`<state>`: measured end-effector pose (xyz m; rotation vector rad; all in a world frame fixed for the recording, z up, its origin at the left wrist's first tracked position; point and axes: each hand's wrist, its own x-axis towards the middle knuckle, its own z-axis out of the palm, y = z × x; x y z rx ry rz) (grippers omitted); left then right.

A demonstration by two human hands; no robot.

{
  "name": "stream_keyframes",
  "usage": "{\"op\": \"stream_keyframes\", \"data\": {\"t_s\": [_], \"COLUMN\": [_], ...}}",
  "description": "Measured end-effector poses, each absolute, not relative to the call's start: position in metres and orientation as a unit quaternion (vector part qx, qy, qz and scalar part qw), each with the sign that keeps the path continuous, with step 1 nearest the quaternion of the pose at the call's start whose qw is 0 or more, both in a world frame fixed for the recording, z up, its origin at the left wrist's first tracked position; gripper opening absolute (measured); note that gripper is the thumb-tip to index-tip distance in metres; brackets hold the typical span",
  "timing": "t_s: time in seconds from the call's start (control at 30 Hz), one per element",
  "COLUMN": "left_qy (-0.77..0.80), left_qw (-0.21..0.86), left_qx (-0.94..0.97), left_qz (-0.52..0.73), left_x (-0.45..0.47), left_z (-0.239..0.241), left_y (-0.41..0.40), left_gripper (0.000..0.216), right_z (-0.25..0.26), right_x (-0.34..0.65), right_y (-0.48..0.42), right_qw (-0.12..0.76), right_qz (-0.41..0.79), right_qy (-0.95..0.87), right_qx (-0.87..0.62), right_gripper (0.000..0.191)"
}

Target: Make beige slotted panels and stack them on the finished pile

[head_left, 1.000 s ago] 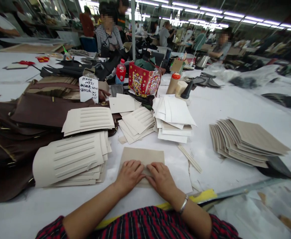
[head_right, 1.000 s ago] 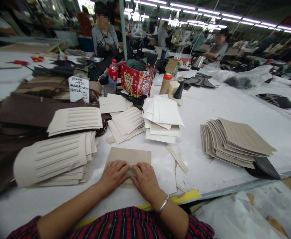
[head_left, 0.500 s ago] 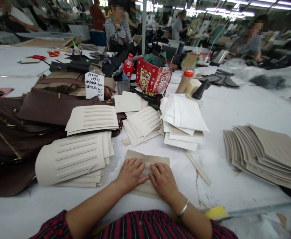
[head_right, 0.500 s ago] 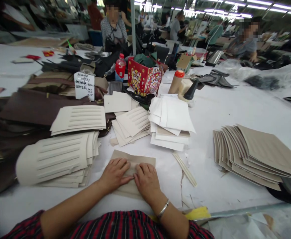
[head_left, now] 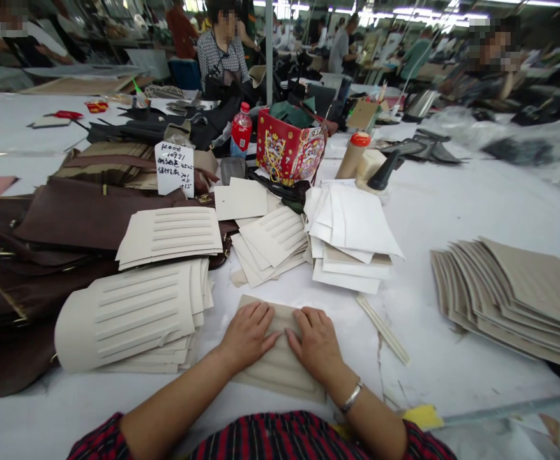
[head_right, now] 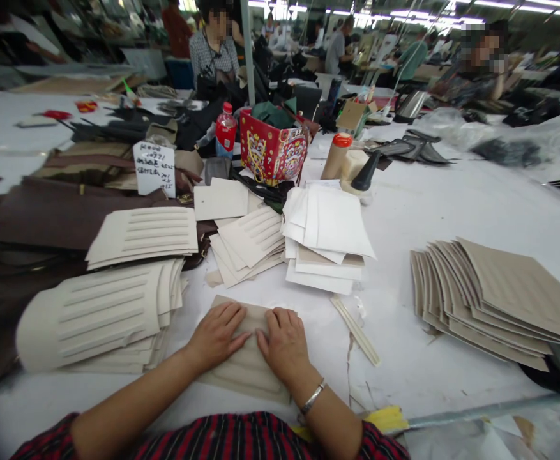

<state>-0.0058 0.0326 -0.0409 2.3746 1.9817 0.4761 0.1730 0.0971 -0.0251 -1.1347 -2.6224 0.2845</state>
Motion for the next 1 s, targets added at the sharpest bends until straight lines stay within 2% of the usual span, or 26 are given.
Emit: {"op": "stream_keyframes", "data": {"t_s": [0.23, 0.43, 0.53, 0.73, 1.0], "left_qy": [0.659, 0.723, 0.763, 0.767, 0.753], "left_qw": [0.039, 0.044, 0.073, 0.129, 0.152], "left_qx": [0.742, 0.682, 0.629, 0.624, 0.640], "left_qz": [0.114, 0.106, 0.128, 0.076, 0.020], "left_x": [-0.034, -0.031, -0.027, -0.036, -0.039], "left_z": [-0.038, -0.034, -0.028, -0.005, 0.007], "left_y": [0.022, 0.021, 0.028, 0.056, 0.079], "left_gripper": [0.045, 0.053, 0.042, 0.018, 0.005], "right_z": [-0.017, -0.004, -0.004, -0.016, -0.017], "right_x": [0.190, 0.178, 0.156, 0.128, 0.129], "right_y": [0.110, 0.110, 0.104, 0.094, 0.092], "right_qw": [0.099, 0.058, 0.086, 0.091, 0.071], "right_qz": [0.104, 0.062, 0.066, 0.054, 0.027], "right_qy": [-0.916, -0.949, -0.949, -0.963, -0.972], "right_qx": [-0.375, -0.304, -0.296, -0.249, -0.223], "right_gripper": [0.022, 0.029, 0.027, 0.029, 0.033]}}
